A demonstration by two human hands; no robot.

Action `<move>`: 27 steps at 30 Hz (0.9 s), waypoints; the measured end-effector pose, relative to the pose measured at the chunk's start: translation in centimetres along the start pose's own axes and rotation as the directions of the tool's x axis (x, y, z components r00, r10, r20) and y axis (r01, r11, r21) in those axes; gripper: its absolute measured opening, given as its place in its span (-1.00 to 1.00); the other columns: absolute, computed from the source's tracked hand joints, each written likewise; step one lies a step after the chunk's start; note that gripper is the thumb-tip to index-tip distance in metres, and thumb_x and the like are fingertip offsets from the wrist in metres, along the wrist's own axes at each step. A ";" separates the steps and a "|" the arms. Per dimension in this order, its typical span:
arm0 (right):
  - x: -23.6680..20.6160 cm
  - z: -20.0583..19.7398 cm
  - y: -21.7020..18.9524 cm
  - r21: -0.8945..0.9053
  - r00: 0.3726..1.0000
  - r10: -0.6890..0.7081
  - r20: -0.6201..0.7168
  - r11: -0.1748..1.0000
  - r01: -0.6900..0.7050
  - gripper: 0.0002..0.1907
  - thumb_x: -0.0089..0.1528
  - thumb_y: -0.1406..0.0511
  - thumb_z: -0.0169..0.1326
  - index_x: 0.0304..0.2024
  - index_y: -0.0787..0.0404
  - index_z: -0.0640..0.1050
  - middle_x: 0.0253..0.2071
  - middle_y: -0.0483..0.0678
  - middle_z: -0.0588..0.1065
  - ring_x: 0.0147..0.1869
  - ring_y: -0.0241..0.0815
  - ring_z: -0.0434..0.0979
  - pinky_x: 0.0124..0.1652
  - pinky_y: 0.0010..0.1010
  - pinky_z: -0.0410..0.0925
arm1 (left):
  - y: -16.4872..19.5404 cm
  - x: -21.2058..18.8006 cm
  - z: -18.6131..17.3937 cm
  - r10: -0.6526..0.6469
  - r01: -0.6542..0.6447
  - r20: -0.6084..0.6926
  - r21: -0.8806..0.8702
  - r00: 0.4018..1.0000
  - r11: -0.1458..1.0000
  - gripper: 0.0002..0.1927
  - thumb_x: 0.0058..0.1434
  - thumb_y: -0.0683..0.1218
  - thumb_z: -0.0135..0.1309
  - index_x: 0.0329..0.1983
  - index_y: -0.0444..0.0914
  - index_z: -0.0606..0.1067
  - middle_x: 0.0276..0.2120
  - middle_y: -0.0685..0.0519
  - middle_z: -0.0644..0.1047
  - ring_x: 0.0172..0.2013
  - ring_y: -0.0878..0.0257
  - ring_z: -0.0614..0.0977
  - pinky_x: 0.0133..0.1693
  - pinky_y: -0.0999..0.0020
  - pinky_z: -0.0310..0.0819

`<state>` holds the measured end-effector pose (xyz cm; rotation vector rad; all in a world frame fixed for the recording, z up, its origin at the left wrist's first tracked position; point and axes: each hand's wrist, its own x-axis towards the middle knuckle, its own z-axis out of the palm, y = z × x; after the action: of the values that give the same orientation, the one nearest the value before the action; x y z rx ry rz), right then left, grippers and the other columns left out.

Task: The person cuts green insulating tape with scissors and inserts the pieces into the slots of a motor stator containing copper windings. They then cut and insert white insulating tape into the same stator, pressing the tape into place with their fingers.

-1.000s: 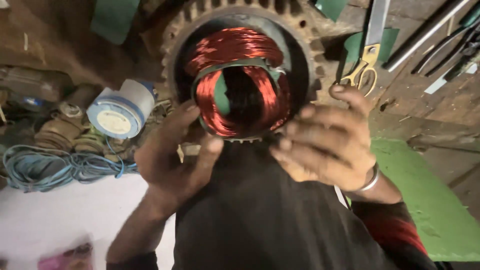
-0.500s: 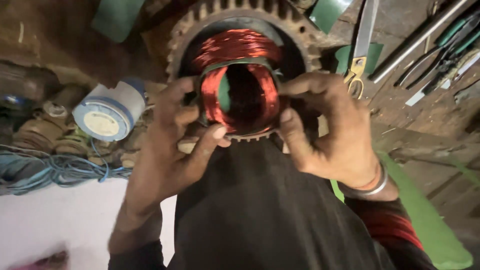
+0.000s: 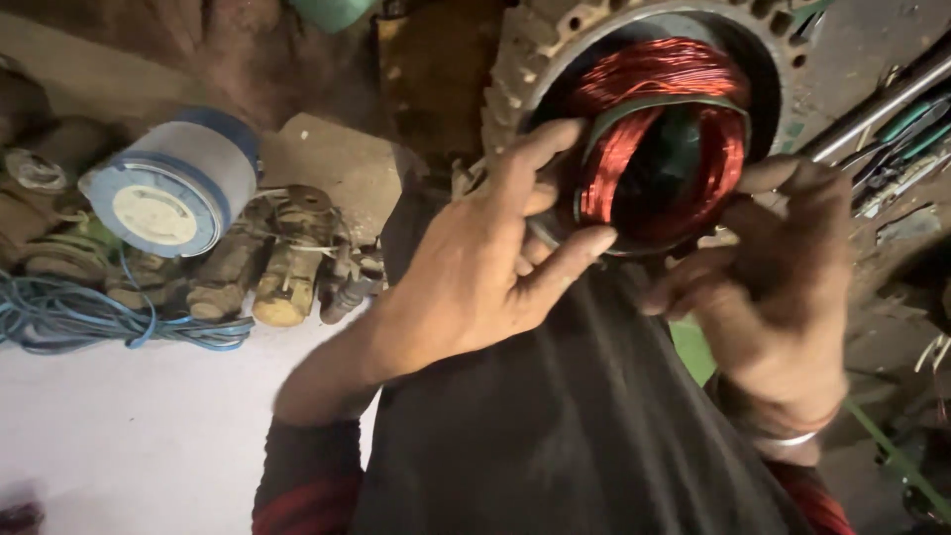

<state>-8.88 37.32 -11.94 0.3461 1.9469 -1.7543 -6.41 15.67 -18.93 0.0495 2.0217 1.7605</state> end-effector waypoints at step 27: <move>1.6 -7.7 8.2 -0.561 0.345 -0.750 0.564 -0.041 0.827 -0.84 0.20 0.26 0.40 -0.17 0.10 0.76 -0.11 -0.19 0.63 0.14 -0.08 0.48 0.28 0.14 0.19 | -2.8 1.0 2.7 0.773 -0.634 -0.006 0.568 0.635 0.525 -0.69 0.34 -0.18 0.44 0.06 -0.24 0.58 0.17 -0.02 0.55 0.01 0.19 0.73 -0.21 0.36 0.55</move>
<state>-7.57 45.80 -19.37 -1.5433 2.8371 -0.9316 -5.62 17.98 -22.09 1.0291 2.9095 1.5854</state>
